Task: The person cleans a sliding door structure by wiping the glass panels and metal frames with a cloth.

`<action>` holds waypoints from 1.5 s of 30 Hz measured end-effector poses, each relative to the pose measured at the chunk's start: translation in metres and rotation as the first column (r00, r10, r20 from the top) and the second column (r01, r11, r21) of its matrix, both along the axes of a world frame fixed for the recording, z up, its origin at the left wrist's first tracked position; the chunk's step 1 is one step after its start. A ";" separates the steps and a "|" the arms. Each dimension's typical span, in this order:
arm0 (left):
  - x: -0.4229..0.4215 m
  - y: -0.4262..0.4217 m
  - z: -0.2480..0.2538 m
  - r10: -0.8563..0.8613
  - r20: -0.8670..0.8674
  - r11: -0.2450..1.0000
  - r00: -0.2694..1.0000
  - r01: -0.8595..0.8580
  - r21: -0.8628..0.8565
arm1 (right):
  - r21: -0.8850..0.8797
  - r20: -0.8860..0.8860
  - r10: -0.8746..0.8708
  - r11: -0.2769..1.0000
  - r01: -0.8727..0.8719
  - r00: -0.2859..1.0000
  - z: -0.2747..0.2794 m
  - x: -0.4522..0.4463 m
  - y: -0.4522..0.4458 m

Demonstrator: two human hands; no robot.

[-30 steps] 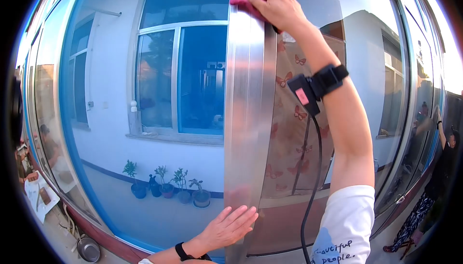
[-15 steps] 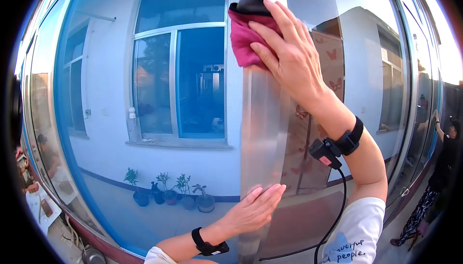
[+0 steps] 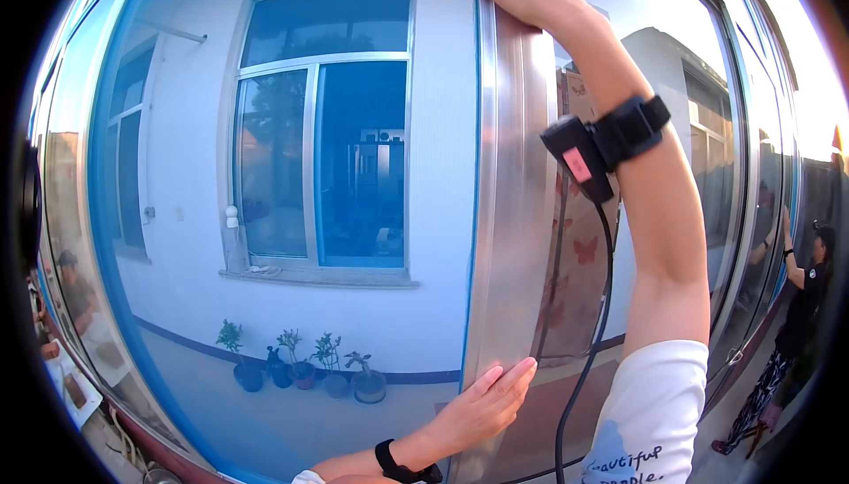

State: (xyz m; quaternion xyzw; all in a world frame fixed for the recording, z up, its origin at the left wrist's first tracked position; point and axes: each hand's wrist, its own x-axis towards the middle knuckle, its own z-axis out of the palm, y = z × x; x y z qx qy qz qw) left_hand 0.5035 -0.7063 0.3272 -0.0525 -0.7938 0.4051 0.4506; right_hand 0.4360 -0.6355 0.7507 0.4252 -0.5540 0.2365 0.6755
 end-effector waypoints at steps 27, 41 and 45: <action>0.007 0.006 0.011 -0.016 -0.052 0.999 0.999 0.013 -0.045 | 0.144 -0.205 0.217 0.971 -0.190 0.954 -0.085 -0.037 0.011; 0.005 0.007 0.007 -0.049 -0.032 0.999 0.998 0.048 -0.004 | -0.196 0.038 0.604 0.785 -0.587 0.796 0.104 -0.088 -0.028; 0.005 0.009 0.008 -0.020 -0.009 1.000 1.000 0.020 0.008 | -0.158 0.071 0.576 0.812 -0.561 0.814 0.167 -0.079 -0.027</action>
